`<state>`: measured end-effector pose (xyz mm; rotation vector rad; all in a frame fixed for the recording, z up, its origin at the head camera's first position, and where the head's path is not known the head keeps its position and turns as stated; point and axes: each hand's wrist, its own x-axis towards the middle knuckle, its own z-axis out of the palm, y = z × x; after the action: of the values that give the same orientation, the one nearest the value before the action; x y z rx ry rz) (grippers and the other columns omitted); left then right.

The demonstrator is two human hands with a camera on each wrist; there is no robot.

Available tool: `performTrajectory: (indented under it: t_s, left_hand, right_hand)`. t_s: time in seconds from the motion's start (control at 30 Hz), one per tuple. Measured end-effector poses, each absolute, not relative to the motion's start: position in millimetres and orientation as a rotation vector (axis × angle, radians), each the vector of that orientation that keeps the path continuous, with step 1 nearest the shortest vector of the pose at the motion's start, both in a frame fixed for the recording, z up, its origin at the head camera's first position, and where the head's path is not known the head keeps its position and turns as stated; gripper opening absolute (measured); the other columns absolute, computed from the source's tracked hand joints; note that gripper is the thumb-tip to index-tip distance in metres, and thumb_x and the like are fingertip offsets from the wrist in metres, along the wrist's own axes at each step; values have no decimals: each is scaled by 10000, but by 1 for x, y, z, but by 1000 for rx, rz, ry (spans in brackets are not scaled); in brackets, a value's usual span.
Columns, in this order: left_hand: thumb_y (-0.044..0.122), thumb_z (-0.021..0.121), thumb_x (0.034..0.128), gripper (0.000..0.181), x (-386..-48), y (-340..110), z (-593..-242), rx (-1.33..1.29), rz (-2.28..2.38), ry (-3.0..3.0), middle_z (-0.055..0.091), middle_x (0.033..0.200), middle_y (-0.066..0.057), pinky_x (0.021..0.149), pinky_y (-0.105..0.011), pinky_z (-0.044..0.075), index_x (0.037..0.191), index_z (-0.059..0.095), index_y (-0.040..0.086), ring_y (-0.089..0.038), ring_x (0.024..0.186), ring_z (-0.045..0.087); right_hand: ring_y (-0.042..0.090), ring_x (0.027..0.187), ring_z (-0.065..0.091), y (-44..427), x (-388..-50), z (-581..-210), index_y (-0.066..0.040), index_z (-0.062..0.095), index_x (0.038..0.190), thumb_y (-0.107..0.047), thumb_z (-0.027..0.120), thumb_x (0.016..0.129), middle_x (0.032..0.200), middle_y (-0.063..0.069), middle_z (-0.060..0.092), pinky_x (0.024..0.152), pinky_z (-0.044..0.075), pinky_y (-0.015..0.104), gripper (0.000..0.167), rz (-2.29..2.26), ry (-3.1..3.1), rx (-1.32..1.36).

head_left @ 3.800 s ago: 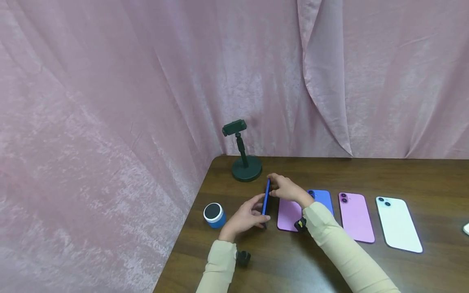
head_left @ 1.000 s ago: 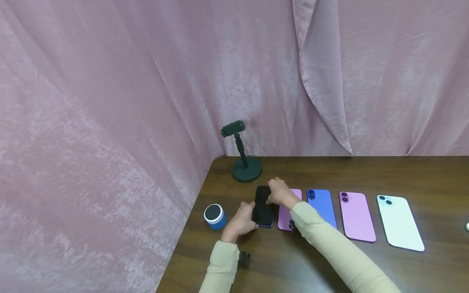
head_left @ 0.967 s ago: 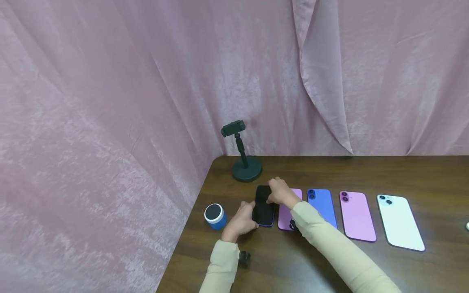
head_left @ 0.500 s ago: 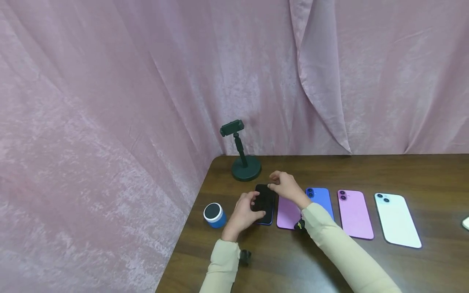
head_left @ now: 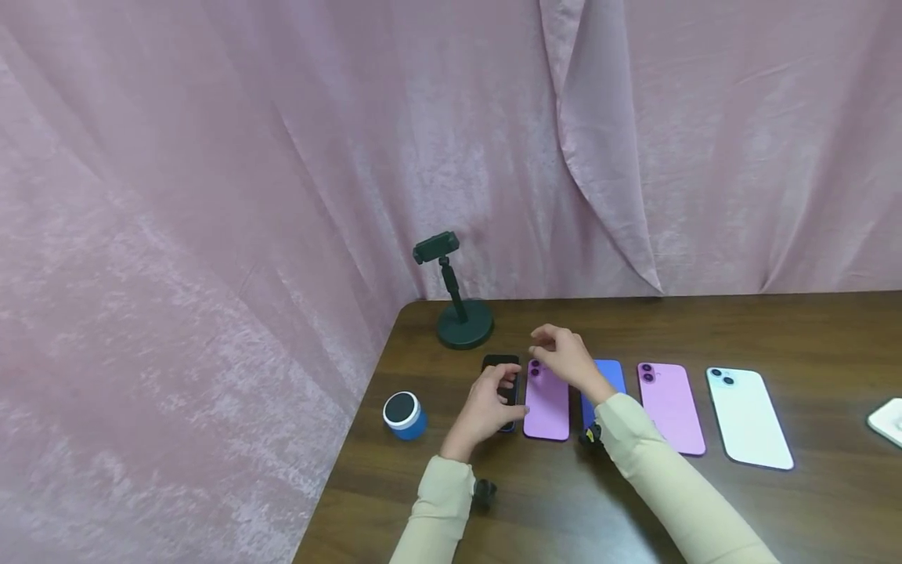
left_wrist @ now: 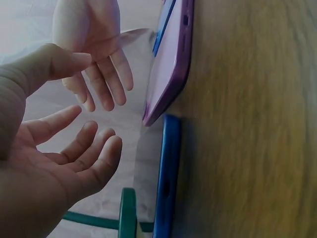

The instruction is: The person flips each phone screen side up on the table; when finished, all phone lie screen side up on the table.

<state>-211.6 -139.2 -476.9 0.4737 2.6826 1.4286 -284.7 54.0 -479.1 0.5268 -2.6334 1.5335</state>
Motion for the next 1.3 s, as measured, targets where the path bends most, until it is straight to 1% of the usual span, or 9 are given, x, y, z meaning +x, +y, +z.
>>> performTrajectory:
  t_s: [0.13, 0.23, 0.43, 0.6, 0.73, 0.97, 1.07, 1.2, 1.3]
  left_hand:
    - [51, 844, 790, 652, -211, -132, -480, 462, 1382, 2669, 535, 1241, -126, 857, -318, 535, 1374, 556, 38, -264, 1122, 568]
    - [39, 855, 775, 686, -211, -127, -482, 447, 1336, 2669, 531, 1240, -123, 848, -302, 534, 1389, 550, 54, -261, 1085, 584]
    - [23, 866, 755, 722, -211, -120, -485, 462, 1253, 2688, 523, 1259, -138, 895, -326, 537, 1402, 547, 70, -276, 1100, 601]
    - [38, 873, 756, 759, -209, -116, -488, 452, 1164, 2699, 507, 1321, -107, 953, -358, 509, 1434, 535, 95, -251, 1164, 566]
    - [47, 879, 755, 750, -208, -113, -490, 500, 1073, 2725, 504, 1347, -105, 983, -372, 480, 1425, 544, 90, -230, 1179, 539]
    - [29, 874, 740, 738, -207, -107, -492, 515, 964, 2733, 491, 1355, -91, 930, -334, 478, 1407, 569, 120, -180, 1155, 504]
    - [8, 876, 718, 751, -206, -105, -491, 520, 906, 2735, 483, 1353, -92, 920, -335, 475, 1397, 577, 125, -192, 1174, 475]
    - [-10, 881, 705, 768, -205, -103, -490, 531, 841, 2745, 476, 1358, -93, 942, -345, 471, 1397, 578, 129, -217, 1220, 450]
    - [-7, 878, 717, 767, -205, -102, -491, 527, 819, 2757, 468, 1369, -87, 942, -347, 478, 1405, 573, 138, -216, 1234, 442]
  right_hand:
    - [382, 1040, 669, 62, -286, -481, 86, 641, 1195, -72, 658, 944, 1165, 241, 684, 904, 517, 513, 296, 1507, -2638, 515]
    - [389, 1025, 674, 66, -286, -481, 100, 639, 1182, -61, 663, 934, 1149, 250, 686, 897, 520, 516, 296, 1483, -2640, 520]
    - [399, 999, 672, 72, -286, -482, 118, 631, 1177, -31, 680, 906, 1101, 262, 690, 868, 533, 513, 313, 1375, -2699, 558]
    - [422, 976, 668, 81, -285, -482, 116, 627, 1169, -45, 694, 866, 1044, 263, 697, 834, 539, 522, 350, 1285, -2775, 650]
    - [394, 936, 682, 88, -286, -484, 108, 631, 1136, -80, 706, 838, 998, 240, 710, 806, 548, 486, 360, 1255, -2771, 763]
    - [394, 967, 668, 83, -284, -477, 130, 625, 1158, -36, 735, 817, 1041, 256, 698, 854, 526, 515, 394, 1187, -2894, 765]
    - [391, 985, 659, 81, -285, -477, 130, 622, 1173, -37, 739, 821, 1063, 254, 691, 862, 522, 509, 406, 1125, -2933, 770]
    - [362, 936, 647, 79, -286, -476, 118, 635, 1155, -46, 731, 824, 1006, 216, 691, 829, 523, 500, 381, 1060, -2968, 747]
    - [330, 874, 627, 79, -288, -476, 110, 644, 1121, -52, 726, 826, 944, 182, 677, 786, 522, 489, 347, 1046, -2978, 731]
